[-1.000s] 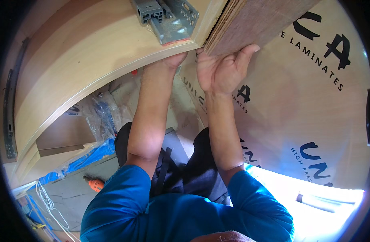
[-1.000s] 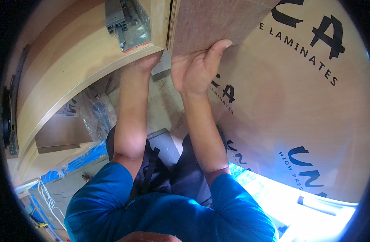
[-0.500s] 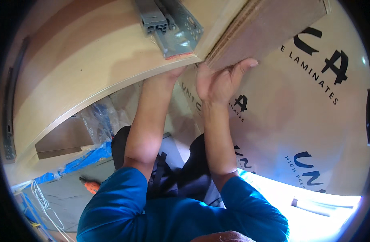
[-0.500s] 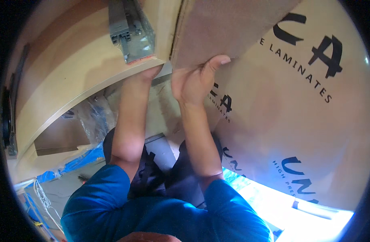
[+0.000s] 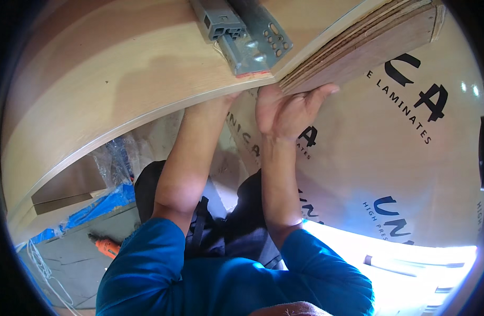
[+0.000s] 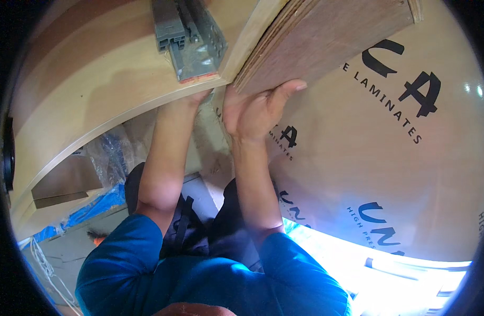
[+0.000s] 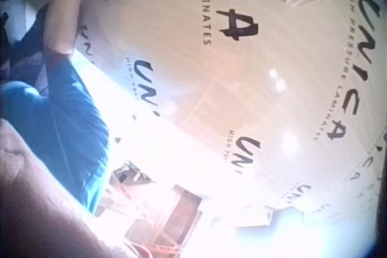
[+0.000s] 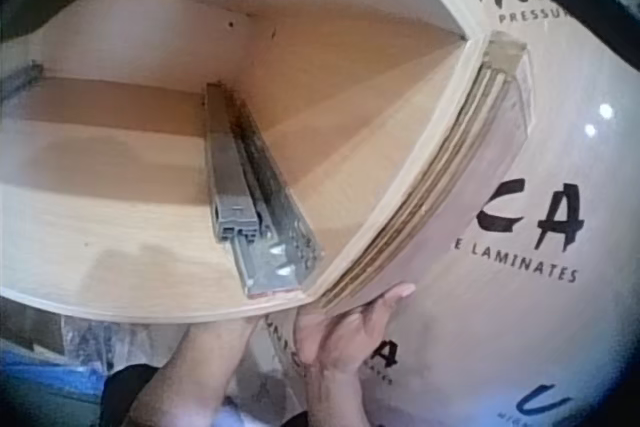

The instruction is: The person aligns a wood panel against a cabinet frame, adjusts its position by hand, then stands to handle wood pieces before returning to work on the cabinet.

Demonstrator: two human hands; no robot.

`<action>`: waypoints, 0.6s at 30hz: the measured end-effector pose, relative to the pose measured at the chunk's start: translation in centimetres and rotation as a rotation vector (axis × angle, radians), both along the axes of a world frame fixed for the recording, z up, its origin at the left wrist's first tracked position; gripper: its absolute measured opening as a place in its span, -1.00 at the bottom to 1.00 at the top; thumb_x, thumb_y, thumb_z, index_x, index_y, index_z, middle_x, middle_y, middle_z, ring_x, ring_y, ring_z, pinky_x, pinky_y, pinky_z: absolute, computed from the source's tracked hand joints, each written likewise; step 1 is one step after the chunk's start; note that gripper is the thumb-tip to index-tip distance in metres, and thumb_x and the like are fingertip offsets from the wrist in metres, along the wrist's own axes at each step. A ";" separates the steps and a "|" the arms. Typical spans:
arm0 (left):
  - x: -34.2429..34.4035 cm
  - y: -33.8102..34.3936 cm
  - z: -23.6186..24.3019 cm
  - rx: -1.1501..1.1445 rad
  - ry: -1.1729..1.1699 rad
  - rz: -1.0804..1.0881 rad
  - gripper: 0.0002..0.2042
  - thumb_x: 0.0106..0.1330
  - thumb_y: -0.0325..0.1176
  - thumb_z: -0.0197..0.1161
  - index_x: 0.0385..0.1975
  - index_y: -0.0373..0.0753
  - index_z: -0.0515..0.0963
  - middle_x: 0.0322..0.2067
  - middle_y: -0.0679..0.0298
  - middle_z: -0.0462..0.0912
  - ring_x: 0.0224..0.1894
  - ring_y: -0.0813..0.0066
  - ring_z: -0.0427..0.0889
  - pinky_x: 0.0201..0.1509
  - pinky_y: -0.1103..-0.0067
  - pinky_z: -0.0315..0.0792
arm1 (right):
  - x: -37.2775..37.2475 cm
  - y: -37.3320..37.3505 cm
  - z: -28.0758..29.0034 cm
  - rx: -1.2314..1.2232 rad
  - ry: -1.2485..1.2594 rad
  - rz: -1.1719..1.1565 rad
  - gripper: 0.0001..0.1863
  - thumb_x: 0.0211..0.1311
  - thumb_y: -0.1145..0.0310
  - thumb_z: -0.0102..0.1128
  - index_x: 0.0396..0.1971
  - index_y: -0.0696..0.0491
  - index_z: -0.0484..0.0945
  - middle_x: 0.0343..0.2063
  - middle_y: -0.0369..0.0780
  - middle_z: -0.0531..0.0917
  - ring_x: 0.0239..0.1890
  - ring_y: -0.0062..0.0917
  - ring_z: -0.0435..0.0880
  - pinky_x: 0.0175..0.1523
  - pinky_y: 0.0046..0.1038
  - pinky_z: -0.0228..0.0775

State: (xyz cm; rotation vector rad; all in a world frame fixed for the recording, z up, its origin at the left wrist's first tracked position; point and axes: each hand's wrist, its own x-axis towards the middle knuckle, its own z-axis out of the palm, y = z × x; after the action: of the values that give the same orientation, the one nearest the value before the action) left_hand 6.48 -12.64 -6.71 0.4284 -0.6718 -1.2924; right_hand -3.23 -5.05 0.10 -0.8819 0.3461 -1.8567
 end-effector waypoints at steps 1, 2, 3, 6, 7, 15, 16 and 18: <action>0.0 0.1 0.0 -0.001 -0.001 -0.006 -0.51 0.50 -0.03 -0.12 0.25 -0.20 0.43 0.21 0.19 0.55 0.25 0.22 0.48 0.39 0.29 0.33 | 0.0 -0.1 0.0 -0.009 -0.004 -0.001 -0.11 0.35 -0.44 -0.18 0.48 -0.14 0.10 0.41 -0.38 0.29 0.43 -0.47 0.25 0.48 -0.23 0.10; -0.1 0.0 0.0 0.001 0.007 -0.011 -0.51 0.50 -0.03 -0.12 0.25 -0.20 0.44 0.21 0.19 0.55 0.25 0.22 0.48 0.39 0.29 0.33 | 0.0 -0.2 0.0 -0.018 -0.007 -0.001 -0.11 0.35 -0.44 -0.19 0.49 -0.14 0.09 0.41 -0.38 0.28 0.44 -0.47 0.23 0.49 -0.22 0.09; 0.0 0.3 0.0 0.004 0.006 -0.018 -0.51 0.50 -0.03 -0.12 0.25 -0.20 0.44 0.21 0.19 0.55 0.25 0.22 0.48 0.39 0.29 0.33 | 0.1 -0.1 0.0 -0.018 -0.012 -0.004 -0.11 0.35 -0.44 -0.19 0.49 -0.14 0.09 0.41 -0.38 0.28 0.44 -0.47 0.23 0.49 -0.22 0.09; 0.3 0.4 -0.1 0.005 0.011 -0.023 -0.51 0.50 -0.03 -0.11 0.25 -0.20 0.44 0.20 0.19 0.55 0.24 0.22 0.48 0.39 0.29 0.34 | 0.4 0.0 0.2 -0.029 -0.040 0.024 -0.10 0.36 -0.44 -0.21 0.50 -0.13 0.07 0.43 -0.37 0.26 0.45 -0.46 0.22 0.51 -0.22 0.04; 0.2 0.4 -0.2 0.005 0.012 -0.025 -0.51 0.50 -0.03 -0.11 0.24 -0.19 0.44 0.20 0.19 0.55 0.24 0.22 0.49 0.38 0.29 0.34 | 0.4 -0.1 0.2 -0.026 -0.029 -0.010 -0.10 0.36 -0.44 -0.22 0.50 -0.12 0.06 0.44 -0.36 0.25 0.45 -0.45 0.21 0.52 -0.21 0.03; 1.0 0.8 0.1 0.006 0.014 -0.029 -0.52 0.49 -0.03 -0.10 0.23 -0.19 0.45 0.19 0.20 0.56 0.23 0.22 0.49 0.37 0.29 0.35 | 0.2 -0.5 -0.5 -0.099 -0.091 0.003 -0.23 0.45 -0.32 -0.21 0.45 -0.12 0.19 0.37 -0.40 0.38 0.40 -0.53 0.33 0.48 -0.26 0.15; 1.2 0.9 0.1 0.007 0.017 -0.034 -0.52 0.49 -0.03 -0.10 0.23 -0.19 0.45 0.19 0.20 0.56 0.22 0.22 0.50 0.37 0.29 0.35 | 0.2 -0.4 -0.4 -0.092 -0.101 0.017 -0.21 0.43 -0.34 -0.20 0.46 -0.12 0.18 0.38 -0.40 0.37 0.40 -0.53 0.33 0.48 -0.26 0.17; 1.5 1.2 0.1 0.015 0.016 -0.037 -0.52 0.48 -0.03 -0.10 0.23 -0.19 0.45 0.18 0.20 0.56 0.22 0.22 0.50 0.37 0.29 0.35 | 0.2 -0.3 -0.2 -0.089 -0.120 0.030 -0.20 0.42 -0.36 -0.20 0.46 -0.12 0.17 0.39 -0.40 0.35 0.40 -0.53 0.32 0.47 -0.26 0.18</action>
State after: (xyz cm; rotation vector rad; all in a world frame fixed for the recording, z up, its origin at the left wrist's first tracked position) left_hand 8.02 -11.43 -6.58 0.4187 -0.6600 -1.3354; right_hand -3.02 -5.36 -0.14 -0.8267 0.1762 -1.8995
